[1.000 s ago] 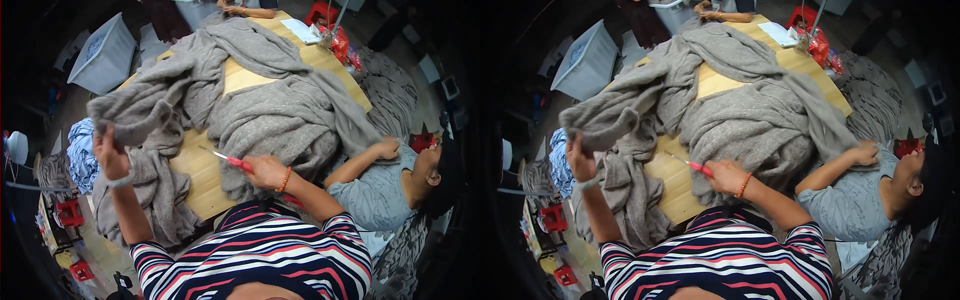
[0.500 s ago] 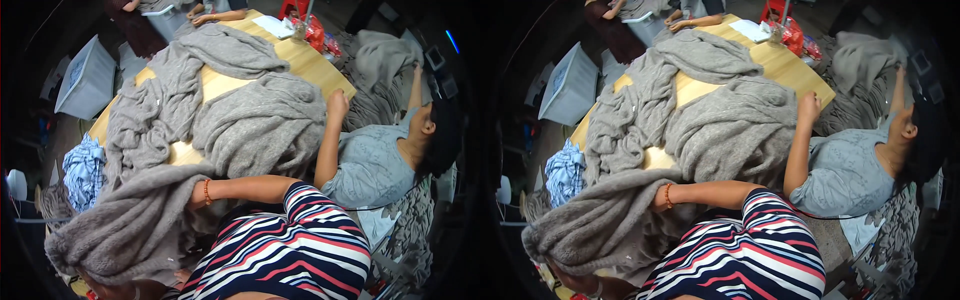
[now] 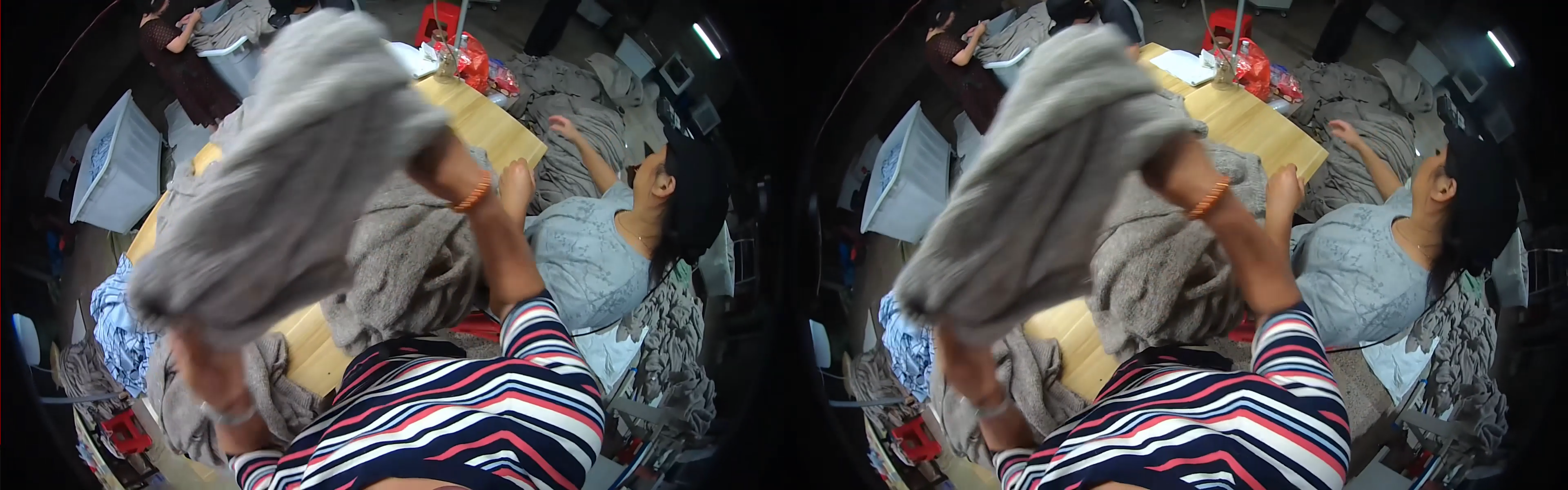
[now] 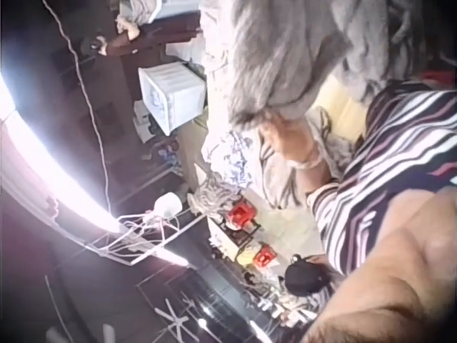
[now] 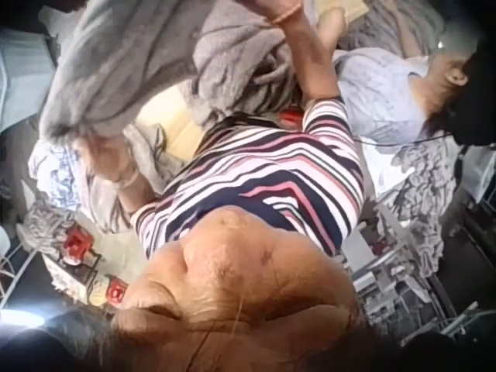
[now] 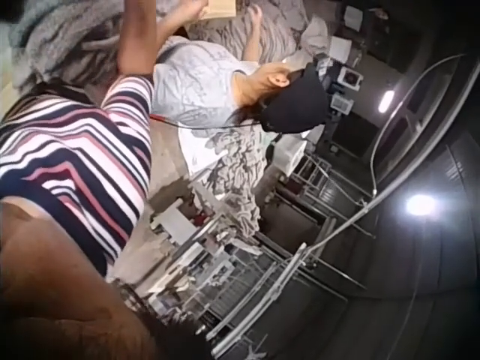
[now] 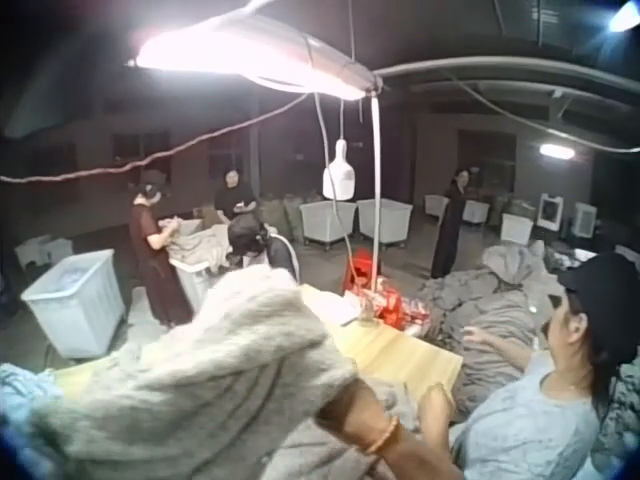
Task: Cutting individual pieces of grey fabric from a large pile using scissors on a workbench.
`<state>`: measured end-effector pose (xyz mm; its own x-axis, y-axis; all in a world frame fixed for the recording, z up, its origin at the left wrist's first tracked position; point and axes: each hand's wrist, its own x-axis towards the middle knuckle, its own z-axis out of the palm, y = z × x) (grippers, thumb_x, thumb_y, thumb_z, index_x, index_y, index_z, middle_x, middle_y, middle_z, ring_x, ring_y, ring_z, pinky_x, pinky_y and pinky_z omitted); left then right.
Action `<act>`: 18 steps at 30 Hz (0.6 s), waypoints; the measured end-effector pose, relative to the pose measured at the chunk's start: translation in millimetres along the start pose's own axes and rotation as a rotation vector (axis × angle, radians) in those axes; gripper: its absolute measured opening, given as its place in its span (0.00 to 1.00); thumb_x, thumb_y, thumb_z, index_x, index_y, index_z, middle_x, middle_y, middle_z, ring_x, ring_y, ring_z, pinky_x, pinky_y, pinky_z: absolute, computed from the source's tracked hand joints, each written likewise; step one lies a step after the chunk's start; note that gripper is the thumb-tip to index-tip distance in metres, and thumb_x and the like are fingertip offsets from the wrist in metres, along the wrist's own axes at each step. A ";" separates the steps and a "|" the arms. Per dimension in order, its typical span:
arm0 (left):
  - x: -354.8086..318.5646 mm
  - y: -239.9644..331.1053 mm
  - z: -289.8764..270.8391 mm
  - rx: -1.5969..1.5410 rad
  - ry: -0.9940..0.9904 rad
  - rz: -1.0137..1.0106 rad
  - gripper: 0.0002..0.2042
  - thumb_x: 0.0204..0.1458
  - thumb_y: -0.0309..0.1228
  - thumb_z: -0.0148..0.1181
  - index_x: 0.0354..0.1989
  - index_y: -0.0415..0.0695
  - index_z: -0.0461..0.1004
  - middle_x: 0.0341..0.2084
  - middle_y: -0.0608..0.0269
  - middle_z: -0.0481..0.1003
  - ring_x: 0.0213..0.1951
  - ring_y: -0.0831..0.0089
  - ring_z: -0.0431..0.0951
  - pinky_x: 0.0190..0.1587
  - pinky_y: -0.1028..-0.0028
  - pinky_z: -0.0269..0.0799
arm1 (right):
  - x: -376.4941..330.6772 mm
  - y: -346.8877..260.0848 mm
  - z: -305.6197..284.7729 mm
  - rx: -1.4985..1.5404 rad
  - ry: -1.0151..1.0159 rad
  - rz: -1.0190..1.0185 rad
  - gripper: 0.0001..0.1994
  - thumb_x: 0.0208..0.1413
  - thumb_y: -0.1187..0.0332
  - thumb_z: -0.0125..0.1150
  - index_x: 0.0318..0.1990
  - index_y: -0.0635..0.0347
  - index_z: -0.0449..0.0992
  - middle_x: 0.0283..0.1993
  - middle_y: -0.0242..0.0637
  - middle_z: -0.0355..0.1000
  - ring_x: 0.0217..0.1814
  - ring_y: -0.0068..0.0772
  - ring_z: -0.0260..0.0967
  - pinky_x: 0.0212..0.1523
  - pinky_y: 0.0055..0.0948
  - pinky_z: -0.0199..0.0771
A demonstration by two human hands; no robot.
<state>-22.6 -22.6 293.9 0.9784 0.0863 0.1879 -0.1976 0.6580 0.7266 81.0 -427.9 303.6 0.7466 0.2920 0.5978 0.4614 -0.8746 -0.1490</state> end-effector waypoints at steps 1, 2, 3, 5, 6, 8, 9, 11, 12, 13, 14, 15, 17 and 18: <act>9.6 -22.2 9.2 0.782 -0.100 0.178 0.23 0.60 0.28 0.50 0.64 0.35 0.62 0.61 0.51 0.67 0.62 0.62 0.66 0.63 0.61 0.64 | -3.6 11.2 -11.3 0.089 -0.126 0.121 0.17 0.52 0.69 0.58 0.49 0.65 0.74 0.48 0.46 0.74 0.51 0.50 0.71 0.54 0.42 0.70; 14.8 -51.0 31.4 -0.026 -0.084 -0.182 0.18 0.57 0.21 0.51 0.57 0.39 0.67 0.53 0.54 0.73 0.56 0.62 0.72 0.59 0.61 0.68 | -24.2 47.6 16.0 -0.137 -0.258 0.204 0.17 0.53 0.69 0.58 0.50 0.65 0.73 0.48 0.46 0.74 0.51 0.50 0.71 0.54 0.40 0.71; 20.3 -75.5 55.1 -0.137 -0.084 -0.269 0.15 0.57 0.20 0.53 0.53 0.40 0.69 0.49 0.57 0.75 0.50 0.66 0.75 0.51 0.68 0.72 | -42.5 42.2 6.2 -0.093 -0.283 0.398 0.19 0.52 0.69 0.59 0.52 0.65 0.72 0.51 0.46 0.73 0.53 0.49 0.70 0.54 0.37 0.71; 34.3 -126.1 77.7 -0.053 -0.179 -0.525 0.12 0.58 0.23 0.55 0.50 0.44 0.71 0.42 0.62 0.77 0.41 0.74 0.77 0.43 0.73 0.73 | -131.6 102.2 34.6 -0.119 -0.446 0.689 0.24 0.52 0.75 0.54 0.58 0.66 0.65 0.59 0.50 0.67 0.59 0.47 0.66 0.60 0.34 0.66; 37.9 -154.7 74.0 0.011 -0.169 -0.621 0.08 0.58 0.24 0.57 0.45 0.45 0.71 0.38 0.65 0.76 0.37 0.76 0.77 0.41 0.72 0.74 | -142.7 100.0 34.8 -0.121 -0.453 0.600 0.24 0.51 0.76 0.53 0.58 0.67 0.66 0.56 0.52 0.69 0.59 0.47 0.67 0.58 0.33 0.66; 40.7 -201.4 61.0 0.015 -0.211 -0.663 0.07 0.58 0.24 0.57 0.44 0.44 0.70 0.36 0.68 0.75 0.36 0.79 0.75 0.39 0.74 0.74 | -136.9 49.9 17.6 0.172 -0.471 0.933 0.21 0.50 0.74 0.54 0.54 0.69 0.70 0.52 0.57 0.71 0.59 0.53 0.66 0.58 0.38 0.66; 40.2 -226.3 60.8 0.002 -0.172 -0.625 0.09 0.58 0.24 0.56 0.47 0.43 0.70 0.37 0.68 0.75 0.37 0.79 0.76 0.40 0.74 0.75 | -167.3 47.7 26.9 0.195 -0.337 0.881 0.21 0.49 0.73 0.54 0.53 0.69 0.71 0.55 0.59 0.68 0.60 0.59 0.64 0.61 0.43 0.62; 48.0 -246.2 53.4 -0.034 -0.128 -0.650 0.11 0.59 0.24 0.56 0.50 0.42 0.70 0.39 0.66 0.76 0.39 0.78 0.76 0.42 0.73 0.75 | -161.8 0.1 4.6 0.182 -0.416 0.882 0.26 0.47 0.70 0.58 0.56 0.68 0.69 0.65 0.55 0.59 0.67 0.55 0.56 0.67 0.42 0.55; 53.1 -251.2 51.9 -0.062 -0.082 -0.706 0.12 0.59 0.24 0.56 0.51 0.41 0.70 0.40 0.65 0.76 0.40 0.78 0.76 0.44 0.73 0.74 | -178.6 -6.3 2.6 0.248 -0.435 0.928 0.29 0.46 0.71 0.58 0.59 0.68 0.66 0.69 0.54 0.56 0.72 0.55 0.51 0.70 0.41 0.50; 58.8 -255.1 45.6 -0.083 -0.025 -0.753 0.13 0.59 0.25 0.56 0.52 0.40 0.69 0.41 0.64 0.76 0.41 0.77 0.76 0.45 0.73 0.74 | -168.0 -25.1 -6.1 0.196 -0.408 0.738 0.30 0.46 0.74 0.57 0.61 0.68 0.64 0.70 0.55 0.54 0.74 0.57 0.47 0.72 0.41 0.47; 65.2 -256.9 40.8 -0.081 -0.007 -0.749 0.13 0.59 0.25 0.56 0.52 0.40 0.69 0.41 0.64 0.76 0.41 0.77 0.76 0.45 0.73 0.74 | -177.3 -30.3 -6.2 0.210 -0.394 0.681 0.30 0.46 0.75 0.57 0.61 0.69 0.65 0.70 0.55 0.54 0.74 0.58 0.46 0.72 0.43 0.44; 71.8 -258.3 34.7 -0.071 -0.007 -0.743 0.13 0.59 0.25 0.56 0.52 0.40 0.69 0.42 0.64 0.77 0.42 0.77 0.76 0.45 0.73 0.74 | -180.4 -45.6 -13.4 0.196 -0.420 0.755 0.28 0.48 0.75 0.55 0.60 0.68 0.66 0.66 0.57 0.60 0.71 0.57 0.52 0.70 0.43 0.50; 80.9 -261.5 16.2 -0.055 0.022 -0.717 0.13 0.59 0.25 0.56 0.52 0.39 0.69 0.42 0.63 0.77 0.42 0.76 0.76 0.46 0.74 0.74 | -162.6 -75.4 -33.5 0.241 -0.588 0.927 0.25 0.51 0.75 0.53 0.59 0.68 0.67 0.55 0.57 0.70 0.60 0.53 0.69 0.61 0.41 0.65; 84.1 -265.1 7.7 -0.030 -0.017 -0.722 0.14 0.60 0.28 0.56 0.53 0.40 0.68 0.44 0.64 0.76 0.44 0.75 0.76 0.47 0.73 0.74 | -165.3 -82.2 -38.7 0.243 -0.604 0.913 0.25 0.51 0.75 0.53 0.59 0.68 0.67 0.55 0.57 0.70 0.60 0.53 0.69 0.61 0.41 0.65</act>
<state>111.6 -195.5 122.1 0.8632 -0.3894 -0.3213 0.4995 0.5666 0.6553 -98.9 -419.2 247.5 0.9323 -0.2231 -0.2845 -0.3463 -0.7773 -0.5253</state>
